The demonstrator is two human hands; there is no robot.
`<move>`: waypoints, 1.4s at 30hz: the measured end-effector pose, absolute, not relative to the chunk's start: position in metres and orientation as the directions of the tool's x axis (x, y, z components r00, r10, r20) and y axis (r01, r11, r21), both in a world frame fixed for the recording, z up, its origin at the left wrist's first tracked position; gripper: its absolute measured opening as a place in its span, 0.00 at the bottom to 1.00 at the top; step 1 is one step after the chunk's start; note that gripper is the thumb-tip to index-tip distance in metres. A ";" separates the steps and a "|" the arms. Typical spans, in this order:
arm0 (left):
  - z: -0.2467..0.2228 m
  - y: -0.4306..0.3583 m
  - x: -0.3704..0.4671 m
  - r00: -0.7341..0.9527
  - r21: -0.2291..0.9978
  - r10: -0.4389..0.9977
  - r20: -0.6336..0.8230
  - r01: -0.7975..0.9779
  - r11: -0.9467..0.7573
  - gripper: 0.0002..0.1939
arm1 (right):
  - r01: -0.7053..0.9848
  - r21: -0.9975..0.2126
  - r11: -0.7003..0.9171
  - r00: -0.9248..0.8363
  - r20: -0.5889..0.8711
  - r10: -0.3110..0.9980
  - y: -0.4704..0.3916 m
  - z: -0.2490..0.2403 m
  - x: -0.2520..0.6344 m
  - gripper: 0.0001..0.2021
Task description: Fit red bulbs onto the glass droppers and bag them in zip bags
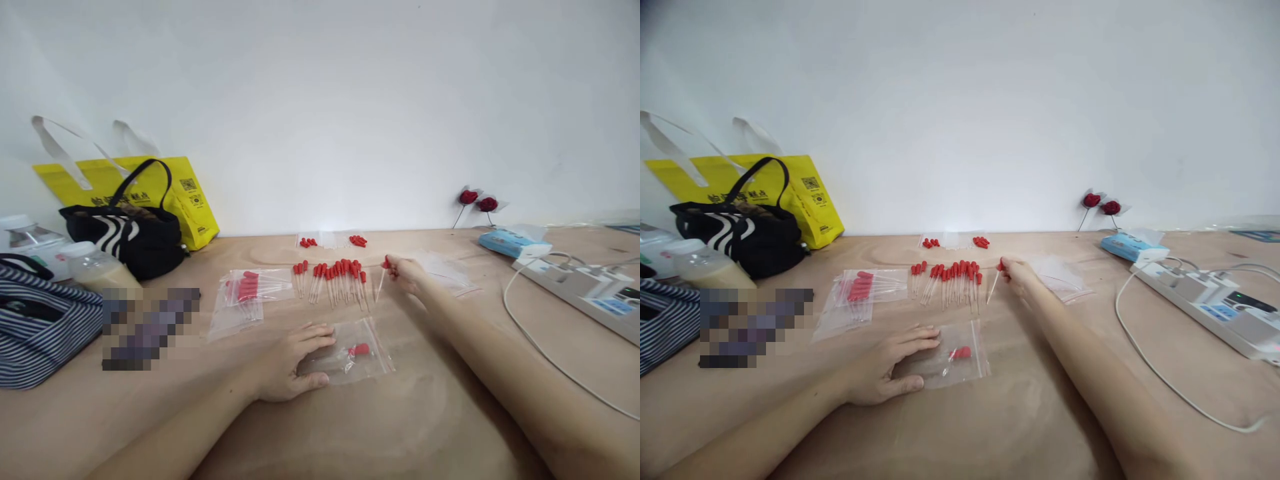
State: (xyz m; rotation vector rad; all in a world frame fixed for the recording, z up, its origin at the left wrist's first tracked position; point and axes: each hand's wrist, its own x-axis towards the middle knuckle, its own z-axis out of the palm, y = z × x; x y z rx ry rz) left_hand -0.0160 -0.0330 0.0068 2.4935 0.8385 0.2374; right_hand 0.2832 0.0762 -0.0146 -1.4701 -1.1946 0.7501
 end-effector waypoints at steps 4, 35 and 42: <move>0.005 -0.032 -0.017 0.793 0.505 0.609 0.019 0.518 -0.690 0.26 | 0.074 -0.994 0.086 0.369 0.107 0.923 0.030 -0.015 0.298 0.12; 0.005 -0.032 -0.014 0.787 0.476 0.617 0.016 0.536 -0.697 0.30 | -0.092 -0.995 -0.034 -0.041 -0.031 0.999 -0.059 -0.022 0.237 0.18; 0.006 -0.033 -0.014 0.793 0.465 0.609 0.027 0.530 -0.710 0.30 | 0.050 -0.995 0.091 -0.259 0.075 0.963 -0.049 -0.030 0.231 0.15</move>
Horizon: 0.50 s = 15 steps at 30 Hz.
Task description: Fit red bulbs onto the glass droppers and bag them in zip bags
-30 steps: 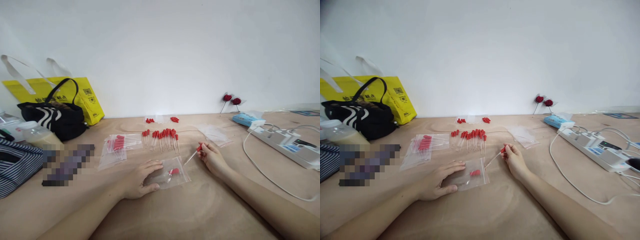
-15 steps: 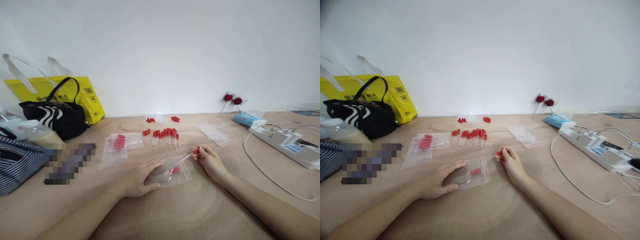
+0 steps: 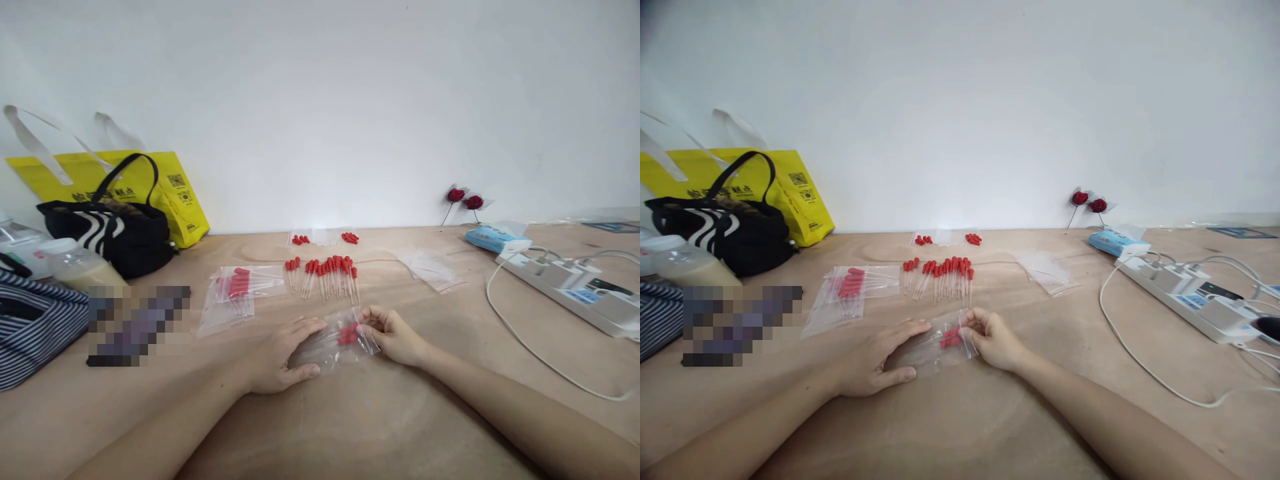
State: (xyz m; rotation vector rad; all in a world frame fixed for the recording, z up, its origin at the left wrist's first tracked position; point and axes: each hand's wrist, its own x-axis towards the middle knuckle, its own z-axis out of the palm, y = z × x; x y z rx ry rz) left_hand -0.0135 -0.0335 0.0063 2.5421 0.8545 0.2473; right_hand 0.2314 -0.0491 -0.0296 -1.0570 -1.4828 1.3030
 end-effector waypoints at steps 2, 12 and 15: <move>0.006 -0.034 -0.014 0.793 0.467 0.609 0.027 0.529 -0.709 0.30 | 0.111 -0.989 0.098 -0.312 0.059 0.948 -0.047 -0.031 0.230 0.15; 0.003 -0.031 -0.015 0.793 0.466 0.608 0.032 0.526 -0.711 0.31 | 0.490 -0.871 -0.017 0.124 0.050 0.991 0.010 -0.023 0.258 0.10; 0.002 -0.030 -0.015 0.800 0.480 0.598 0.047 0.507 -0.716 0.31 | 0.540 -0.840 -0.052 0.211 0.076 0.975 0.044 -0.021 0.262 0.09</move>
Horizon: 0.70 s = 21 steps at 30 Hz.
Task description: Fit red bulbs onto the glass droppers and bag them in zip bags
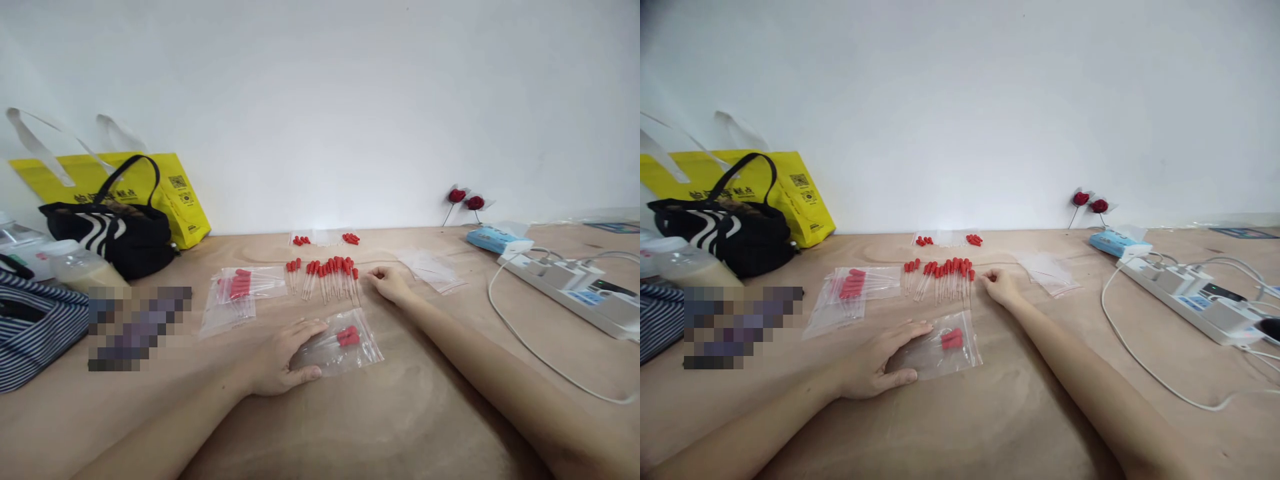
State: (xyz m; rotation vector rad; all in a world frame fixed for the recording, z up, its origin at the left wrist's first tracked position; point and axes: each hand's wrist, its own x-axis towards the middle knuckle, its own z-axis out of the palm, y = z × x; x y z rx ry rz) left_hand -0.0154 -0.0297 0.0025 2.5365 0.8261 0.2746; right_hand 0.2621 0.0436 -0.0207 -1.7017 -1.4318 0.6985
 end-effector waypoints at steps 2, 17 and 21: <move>0.003 -0.030 -0.015 0.798 0.490 0.601 0.035 0.511 -0.707 0.31 | 0.566 -0.818 -0.101 0.252 0.055 0.966 0.061 -0.020 0.260 0.10; 0.005 -0.032 -0.017 0.802 0.498 0.597 0.026 0.508 -0.703 0.30 | 0.188 -0.978 -0.086 0.275 -0.031 0.961 0.065 -0.017 0.269 0.11; 0.004 -0.031 -0.016 0.797 0.497 0.604 0.031 0.512 -0.701 0.30 | -0.013 -1.000 0.027 0.263 0.022 0.965 0.029 -0.017 0.289 0.11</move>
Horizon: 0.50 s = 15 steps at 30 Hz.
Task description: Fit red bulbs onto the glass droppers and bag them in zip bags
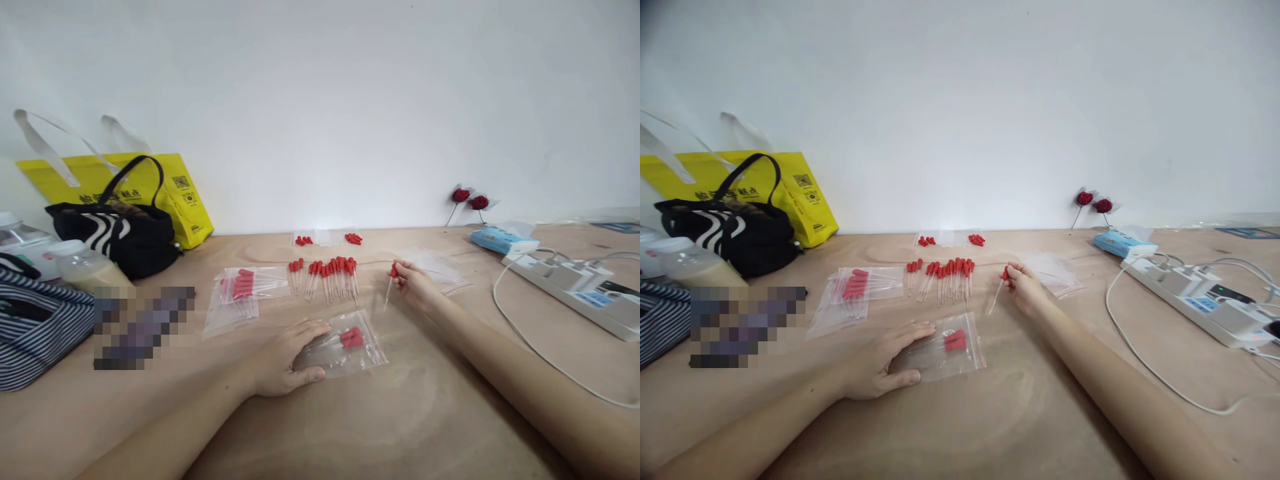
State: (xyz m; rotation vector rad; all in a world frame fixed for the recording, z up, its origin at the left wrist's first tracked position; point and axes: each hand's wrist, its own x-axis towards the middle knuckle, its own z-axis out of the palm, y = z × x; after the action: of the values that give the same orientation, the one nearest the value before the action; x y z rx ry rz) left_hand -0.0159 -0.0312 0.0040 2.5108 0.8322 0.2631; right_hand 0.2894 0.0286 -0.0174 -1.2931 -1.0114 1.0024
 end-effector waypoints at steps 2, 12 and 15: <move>0.005 -0.031 -0.015 0.800 0.486 0.599 0.031 0.512 -0.709 0.30 | -0.101 -0.993 0.060 0.267 0.031 0.963 0.008 -0.022 0.295 0.13; 0.008 -0.034 -0.012 0.785 0.481 0.620 0.006 0.542 -0.690 0.29 | -0.388 -0.919 0.069 0.246 -0.031 0.969 -0.036 -0.031 0.268 0.16; 0.008 -0.035 -0.011 0.773 0.484 0.634 -0.020 0.562 -0.671 0.29 | -0.412 -0.911 0.027 0.193 -0.058 0.980 -0.045 -0.028 0.260 0.18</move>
State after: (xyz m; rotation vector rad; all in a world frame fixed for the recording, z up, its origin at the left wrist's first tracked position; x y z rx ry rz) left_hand -0.0113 -0.0353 0.0080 2.4946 0.8992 0.2055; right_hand 0.2597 -0.0448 -0.0275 -0.9930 -0.7448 1.2444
